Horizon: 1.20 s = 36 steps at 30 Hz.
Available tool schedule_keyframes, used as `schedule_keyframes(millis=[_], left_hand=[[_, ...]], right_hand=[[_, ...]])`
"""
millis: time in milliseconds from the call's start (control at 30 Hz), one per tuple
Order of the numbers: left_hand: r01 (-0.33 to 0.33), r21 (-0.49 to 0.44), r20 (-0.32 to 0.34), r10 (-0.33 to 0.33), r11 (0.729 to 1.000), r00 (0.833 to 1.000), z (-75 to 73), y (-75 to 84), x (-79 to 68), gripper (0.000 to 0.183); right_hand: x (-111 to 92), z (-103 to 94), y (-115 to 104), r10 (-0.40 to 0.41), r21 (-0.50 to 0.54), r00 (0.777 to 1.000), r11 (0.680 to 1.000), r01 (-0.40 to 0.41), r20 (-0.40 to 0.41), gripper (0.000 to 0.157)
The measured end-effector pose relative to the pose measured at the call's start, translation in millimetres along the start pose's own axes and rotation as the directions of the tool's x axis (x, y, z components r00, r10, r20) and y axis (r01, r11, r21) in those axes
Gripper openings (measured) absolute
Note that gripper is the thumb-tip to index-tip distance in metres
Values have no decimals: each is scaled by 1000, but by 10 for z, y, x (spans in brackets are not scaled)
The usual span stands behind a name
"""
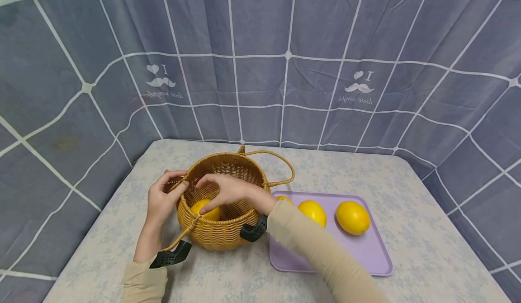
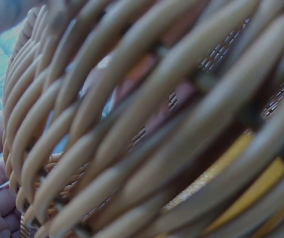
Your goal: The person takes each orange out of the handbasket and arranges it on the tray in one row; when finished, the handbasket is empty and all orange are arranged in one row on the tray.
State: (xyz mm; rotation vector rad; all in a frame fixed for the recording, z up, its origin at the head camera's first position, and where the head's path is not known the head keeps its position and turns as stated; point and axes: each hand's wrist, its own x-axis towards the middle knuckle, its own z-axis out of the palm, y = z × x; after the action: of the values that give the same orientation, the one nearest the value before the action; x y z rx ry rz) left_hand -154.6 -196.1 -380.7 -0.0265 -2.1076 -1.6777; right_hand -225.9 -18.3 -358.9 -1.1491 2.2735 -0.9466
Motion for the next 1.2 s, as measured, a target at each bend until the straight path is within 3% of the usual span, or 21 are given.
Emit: schedule_keyframes(millis=[667,1033,1200], left_hand=[[-3,-6,23,4,1000,1000,-1,2,1,25],[5,2,9,-5,1000,1000,-3,15,-4,25],[2,-3,12,-2,1000,1000,-4,8,-1,25]], right_hand=[[83,60,66,-66,-141,983,986,91,173,69],[89,80,60,-20,-175,975,983,60,221,63],[76,85,38,19,-244,973,969,39,231,61]])
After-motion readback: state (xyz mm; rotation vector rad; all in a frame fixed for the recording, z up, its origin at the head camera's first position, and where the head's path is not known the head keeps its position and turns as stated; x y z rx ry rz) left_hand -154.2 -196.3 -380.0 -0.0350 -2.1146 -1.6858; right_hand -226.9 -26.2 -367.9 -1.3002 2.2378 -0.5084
